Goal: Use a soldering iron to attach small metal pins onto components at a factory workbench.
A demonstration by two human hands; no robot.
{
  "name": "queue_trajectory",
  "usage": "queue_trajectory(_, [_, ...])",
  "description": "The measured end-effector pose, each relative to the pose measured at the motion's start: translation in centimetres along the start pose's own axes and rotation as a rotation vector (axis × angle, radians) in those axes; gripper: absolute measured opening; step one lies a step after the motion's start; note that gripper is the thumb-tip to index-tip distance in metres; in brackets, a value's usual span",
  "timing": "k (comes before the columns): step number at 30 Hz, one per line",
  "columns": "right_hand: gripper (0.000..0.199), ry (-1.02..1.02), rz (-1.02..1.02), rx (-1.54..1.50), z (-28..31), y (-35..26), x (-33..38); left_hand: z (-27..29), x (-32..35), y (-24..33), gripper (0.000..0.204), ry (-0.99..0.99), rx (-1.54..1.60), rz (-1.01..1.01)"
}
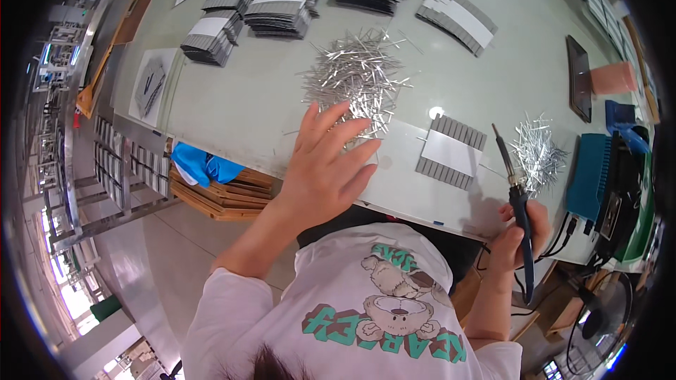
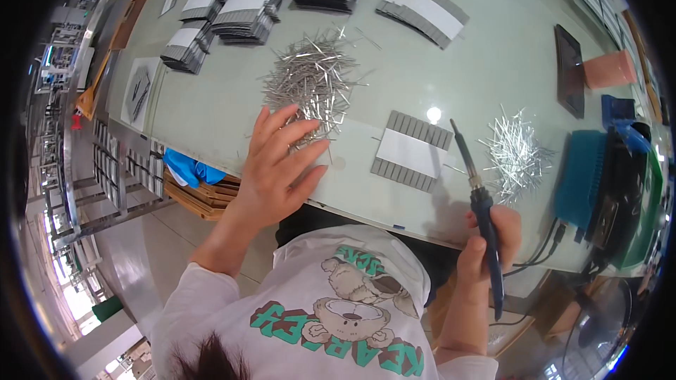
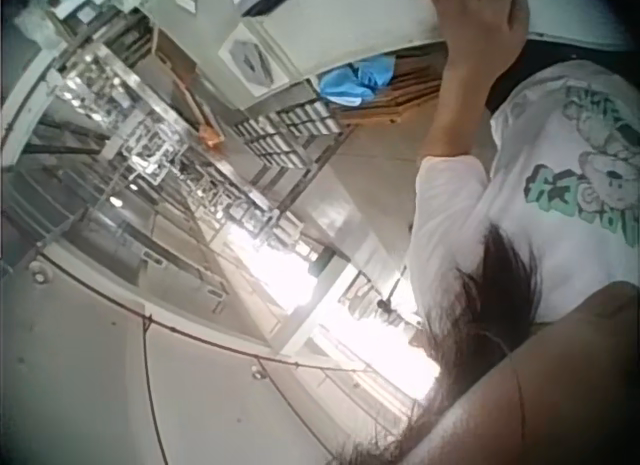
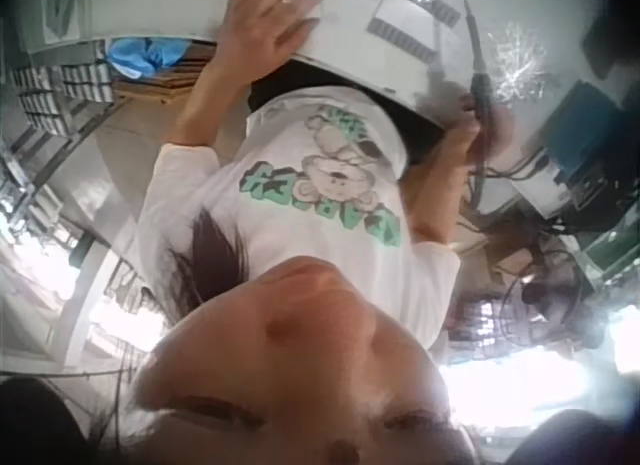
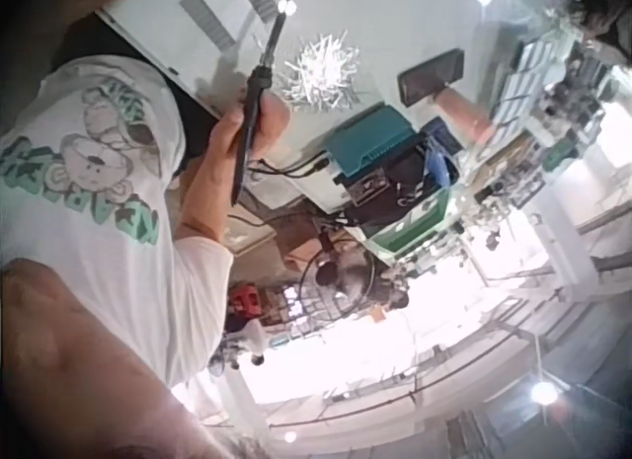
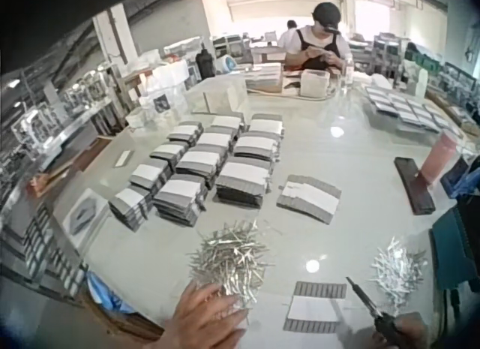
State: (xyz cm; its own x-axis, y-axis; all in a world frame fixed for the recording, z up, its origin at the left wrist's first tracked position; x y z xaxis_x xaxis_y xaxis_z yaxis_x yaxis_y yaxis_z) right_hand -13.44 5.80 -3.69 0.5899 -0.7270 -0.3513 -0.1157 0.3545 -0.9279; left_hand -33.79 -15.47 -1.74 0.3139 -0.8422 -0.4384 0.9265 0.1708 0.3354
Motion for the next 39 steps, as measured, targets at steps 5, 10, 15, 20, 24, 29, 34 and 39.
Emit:
queue_trajectory(5, [0.050, -0.024, -0.032, 0.061, -0.4, 0.3, -0.1, 0.0, 0.7, -0.3, 0.029, -0.026, -0.008, 0.001])
queue_trajectory(10, [0.050, -0.028, -0.053, 0.073, -0.4, 0.0, 0.3, -0.3, 0.6, 0.1, 0.027, -0.093, -0.001, -0.029])
queue_trajectory(15, [0.049, -0.145, -0.022, 0.143, -0.9, -1.0, 0.6, -1.0, 0.0, 0.7, 0.038, -0.151, -0.024, -0.103])
queue_trajectory(20, [0.045, -0.264, 0.067, 0.177, -2.1, -2.1, 0.3, -2.5, -1.6, 1.4, 0.055, -0.128, -0.029, -0.112])
queue_trajectory(24, [0.040, -0.275, 0.059, 0.130, -2.7, -1.9, -0.2, -2.8, -1.9, 1.2, 0.059, -0.109, -0.053, -0.111])
queue_trajectory(29, [0.034, -0.323, 0.035, 0.154, -3.3, -1.8, -1.0, -2.5, -2.1, 0.5, 0.053, -0.184, -0.028, -0.107])
queue_trajectory(34, [0.029, -0.398, -0.034, 0.149, -4.0, -2.6, -2.4, -2.3, -2.7, 0.0, 0.047, -0.192, -0.065, -0.158])
queue_trajectory(39, [0.032, -0.376, -0.060, 0.197, -5.1, -3.4, -3.1, -2.7, -2.6, -0.1, 0.047, -0.199, -0.061, -0.152])
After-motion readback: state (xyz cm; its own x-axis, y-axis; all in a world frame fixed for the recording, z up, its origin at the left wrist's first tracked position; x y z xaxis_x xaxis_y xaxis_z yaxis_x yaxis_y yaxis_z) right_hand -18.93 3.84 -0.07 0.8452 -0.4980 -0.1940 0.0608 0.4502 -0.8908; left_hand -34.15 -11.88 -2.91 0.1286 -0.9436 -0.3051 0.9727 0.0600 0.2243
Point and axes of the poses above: each hand's wrist, its own x-axis away from the middle knuckle, its own z-axis out of the back of the hand, y = z × x, the point moved 5 cm from there along -x, towards the middle knuckle, and after that the axes turned 9 degrees about -z, right-handed, at the moved point
